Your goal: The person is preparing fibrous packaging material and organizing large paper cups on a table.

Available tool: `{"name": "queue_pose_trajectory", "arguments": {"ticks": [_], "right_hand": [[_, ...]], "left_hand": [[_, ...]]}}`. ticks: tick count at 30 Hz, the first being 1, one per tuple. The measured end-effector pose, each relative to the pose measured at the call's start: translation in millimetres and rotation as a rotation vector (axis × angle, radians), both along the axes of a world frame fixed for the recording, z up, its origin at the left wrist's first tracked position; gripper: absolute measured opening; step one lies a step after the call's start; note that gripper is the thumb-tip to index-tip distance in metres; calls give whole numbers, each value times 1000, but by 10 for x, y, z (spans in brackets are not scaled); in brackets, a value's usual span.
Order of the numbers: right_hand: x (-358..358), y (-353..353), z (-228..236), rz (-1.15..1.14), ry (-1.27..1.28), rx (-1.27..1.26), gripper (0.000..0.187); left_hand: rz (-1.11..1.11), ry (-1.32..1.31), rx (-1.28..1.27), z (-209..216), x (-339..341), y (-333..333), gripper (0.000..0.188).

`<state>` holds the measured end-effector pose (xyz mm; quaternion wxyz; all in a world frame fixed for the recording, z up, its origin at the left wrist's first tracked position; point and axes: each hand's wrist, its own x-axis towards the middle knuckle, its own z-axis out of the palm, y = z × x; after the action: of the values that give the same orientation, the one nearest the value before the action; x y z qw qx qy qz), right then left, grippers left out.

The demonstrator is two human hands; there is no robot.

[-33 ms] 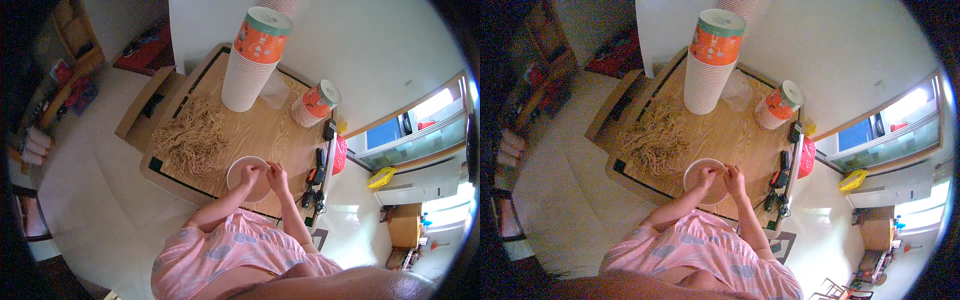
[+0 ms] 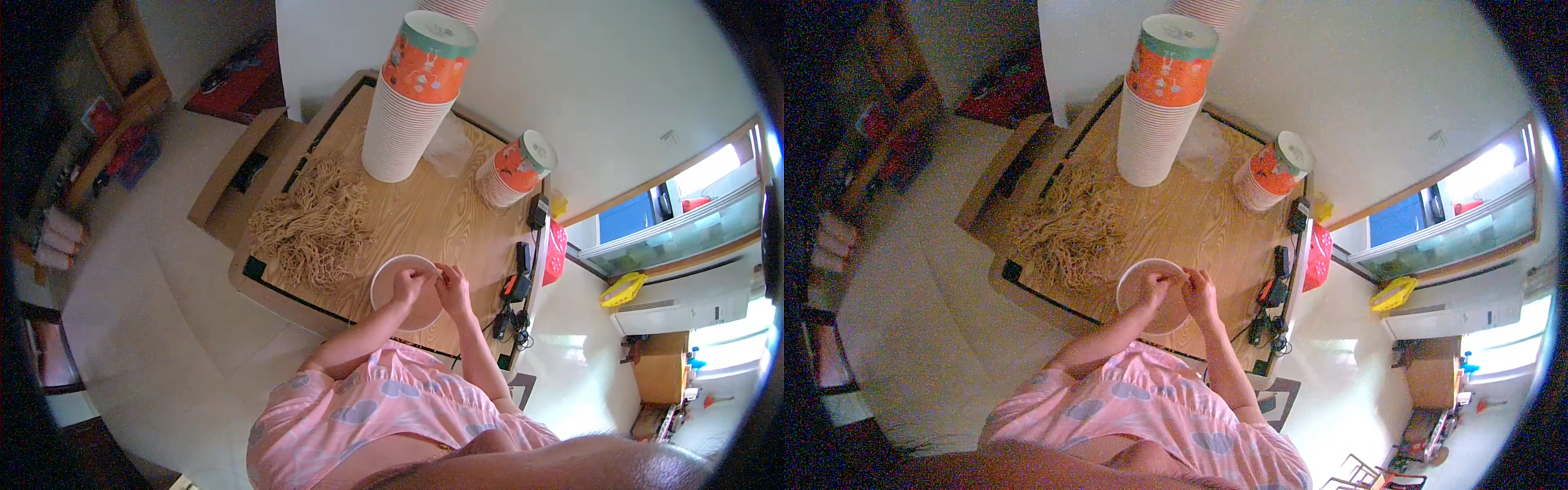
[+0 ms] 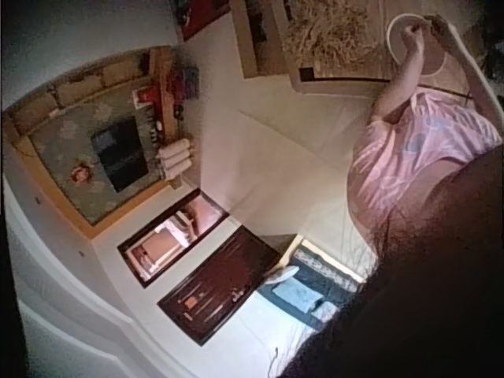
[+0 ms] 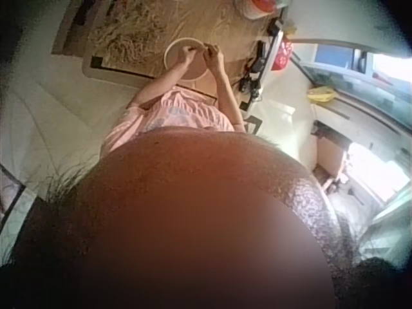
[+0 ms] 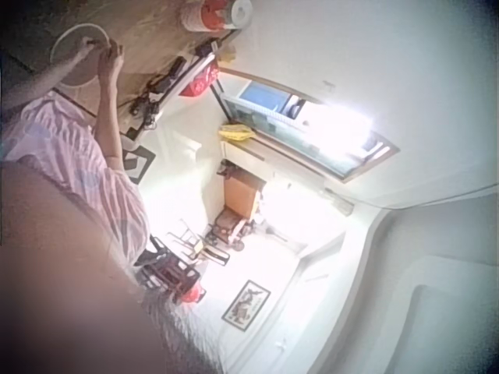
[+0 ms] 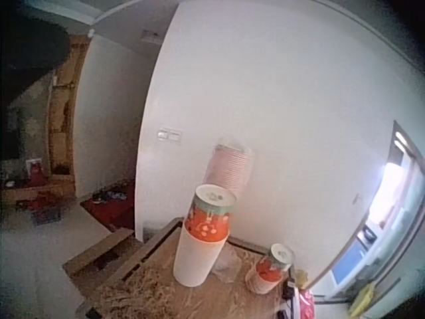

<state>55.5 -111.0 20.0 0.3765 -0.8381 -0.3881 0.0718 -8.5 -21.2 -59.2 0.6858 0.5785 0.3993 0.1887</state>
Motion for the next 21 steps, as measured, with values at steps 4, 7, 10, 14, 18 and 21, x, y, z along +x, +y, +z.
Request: {"name": "queue_pose_trajectory", "arguments": {"ticks": [4, 7, 10, 14, 18, 21], "right_hand": [[-5, 15, 38, 20, 14, 21, 32], [16, 4, 15, 10, 25, 12, 30], [79, -16, -12, -58, 383, -13, 21], [193, -53, -90, -66, 957, 156, 28], [212, -43, -111, -128, 1210, 220, 26], [218, -45, -172, -140, 1262, 259, 25]], "left_hand": [[-17, 20, 86, 47, -12, 17, 23], [-21, -3, 30, 140, -11, 17, 22], [-24, 77, 66, 242, -20, 39, 20], [4, -25, -9, 177, -6, 25, 17], [9, -9, -89, 288, -29, 20, 16], [29, -17, -143, 372, -66, 22, 15]]}}
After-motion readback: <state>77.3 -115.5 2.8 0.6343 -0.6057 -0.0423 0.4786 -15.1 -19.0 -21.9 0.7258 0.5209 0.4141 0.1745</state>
